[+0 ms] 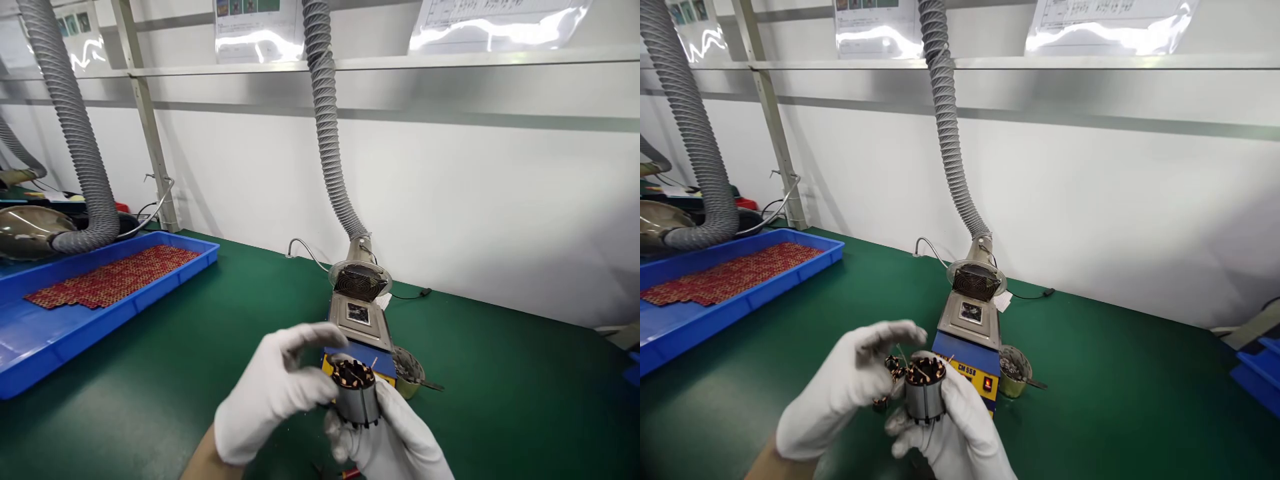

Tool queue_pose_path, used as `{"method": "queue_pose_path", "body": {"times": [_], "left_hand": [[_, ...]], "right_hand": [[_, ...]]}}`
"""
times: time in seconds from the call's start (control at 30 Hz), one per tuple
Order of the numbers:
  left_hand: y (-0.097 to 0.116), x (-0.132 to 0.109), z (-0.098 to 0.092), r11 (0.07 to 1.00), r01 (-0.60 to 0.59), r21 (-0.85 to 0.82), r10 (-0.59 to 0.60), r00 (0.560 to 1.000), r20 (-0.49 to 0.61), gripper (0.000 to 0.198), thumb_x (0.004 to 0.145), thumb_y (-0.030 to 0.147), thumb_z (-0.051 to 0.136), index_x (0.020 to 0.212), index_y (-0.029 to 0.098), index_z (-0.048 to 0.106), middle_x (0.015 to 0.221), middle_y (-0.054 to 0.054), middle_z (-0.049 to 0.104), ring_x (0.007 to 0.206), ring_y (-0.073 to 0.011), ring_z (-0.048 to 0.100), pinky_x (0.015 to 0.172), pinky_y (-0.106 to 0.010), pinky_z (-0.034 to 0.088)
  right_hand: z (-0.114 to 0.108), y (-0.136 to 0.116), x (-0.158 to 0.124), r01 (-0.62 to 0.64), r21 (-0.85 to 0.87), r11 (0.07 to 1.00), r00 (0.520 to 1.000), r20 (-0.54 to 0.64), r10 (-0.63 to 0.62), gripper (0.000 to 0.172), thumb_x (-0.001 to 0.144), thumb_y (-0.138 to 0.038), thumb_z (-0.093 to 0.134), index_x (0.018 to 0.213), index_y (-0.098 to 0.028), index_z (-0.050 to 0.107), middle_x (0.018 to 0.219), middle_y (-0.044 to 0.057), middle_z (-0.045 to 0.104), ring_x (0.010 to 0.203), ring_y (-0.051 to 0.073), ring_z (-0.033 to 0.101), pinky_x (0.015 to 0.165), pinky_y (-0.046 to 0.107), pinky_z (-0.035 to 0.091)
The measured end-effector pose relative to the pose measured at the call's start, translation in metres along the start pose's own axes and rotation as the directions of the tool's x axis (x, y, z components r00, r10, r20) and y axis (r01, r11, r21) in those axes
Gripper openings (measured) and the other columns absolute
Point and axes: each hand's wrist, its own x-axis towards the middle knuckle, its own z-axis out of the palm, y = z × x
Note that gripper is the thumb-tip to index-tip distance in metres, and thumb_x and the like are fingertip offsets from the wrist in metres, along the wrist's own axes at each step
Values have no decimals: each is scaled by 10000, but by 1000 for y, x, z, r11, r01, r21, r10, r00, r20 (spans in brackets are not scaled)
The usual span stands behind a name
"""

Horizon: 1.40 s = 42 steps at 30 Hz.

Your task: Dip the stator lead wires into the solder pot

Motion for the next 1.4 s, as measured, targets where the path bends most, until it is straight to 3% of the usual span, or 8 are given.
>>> {"method": "queue_pose_path", "body": {"times": [0.2,0.3,0.4,0.5,0.67,0.9,1.1,1.4], "left_hand": [[2,-5,6,985,-156,-69,140,971,-192,105,657,294,790,658,229,708,656,34,676,605,-102,614,598,-165,517],[7,-1,-2,951,-288,-109,241,917,-317,181,656,362,792,794,279,710,739,53,706,751,-95,642,761,-141,498],[9,-1,0,995,-18,-101,18,1000,2,334,694,394,757,985,249,682,933,-18,707,891,-145,636,809,-180,489],[2,-3,7,994,79,-70,-71,991,111,192,775,368,676,774,178,700,896,-53,699,909,-189,624,775,-218,486],[3,1,-3,984,-176,-28,167,965,-201,254,825,381,611,657,194,646,870,-25,692,1007,-195,584,860,-236,445],[10,3,1,995,98,32,-94,989,-116,193,585,256,801,736,177,711,735,-19,697,715,-143,613,670,-201,493],[6,1,1,971,-201,-127,147,927,-344,120,649,304,781,695,226,702,735,21,695,719,-102,610,696,-160,484],[17,-1,5,993,114,21,-111,985,-133,99,615,177,722,709,159,699,690,-30,688,674,-146,613,638,-220,500]], "right_hand": [[-8,11,1,240,-465,852,938,-114,-326,445,634,-471,760,1025,-277,673,1002,64,701,883,220,669,735,282,555],[-13,19,1,395,-790,469,747,-21,-665,351,738,-344,709,1080,-316,635,1082,41,663,1008,192,625,874,277,513],[-17,28,7,492,-864,-106,492,376,-785,452,776,-130,638,1176,-324,559,1132,41,592,1035,167,598,849,253,526],[-19,35,12,364,-848,-385,422,519,-744,435,786,-82,594,1169,-286,560,1115,60,559,961,154,612,743,215,547],[-17,35,11,387,-895,-223,454,396,-798,352,802,-106,594,1118,-255,554,1060,74,553,952,166,603,644,212,549],[-18,35,11,397,-900,-181,406,350,-844,352,807,-122,600,1124,-272,567,1079,66,569,990,172,592,758,263,540],[-17,34,9,415,-903,-108,465,313,-828,370,816,-169,590,1147,-326,541,1089,59,532,1015,179,557,716,250,528],[-20,35,8,416,-905,-93,510,317,-800,352,847,-214,564,1169,-349,523,1130,57,521,1034,192,551,772,286,505]]}}
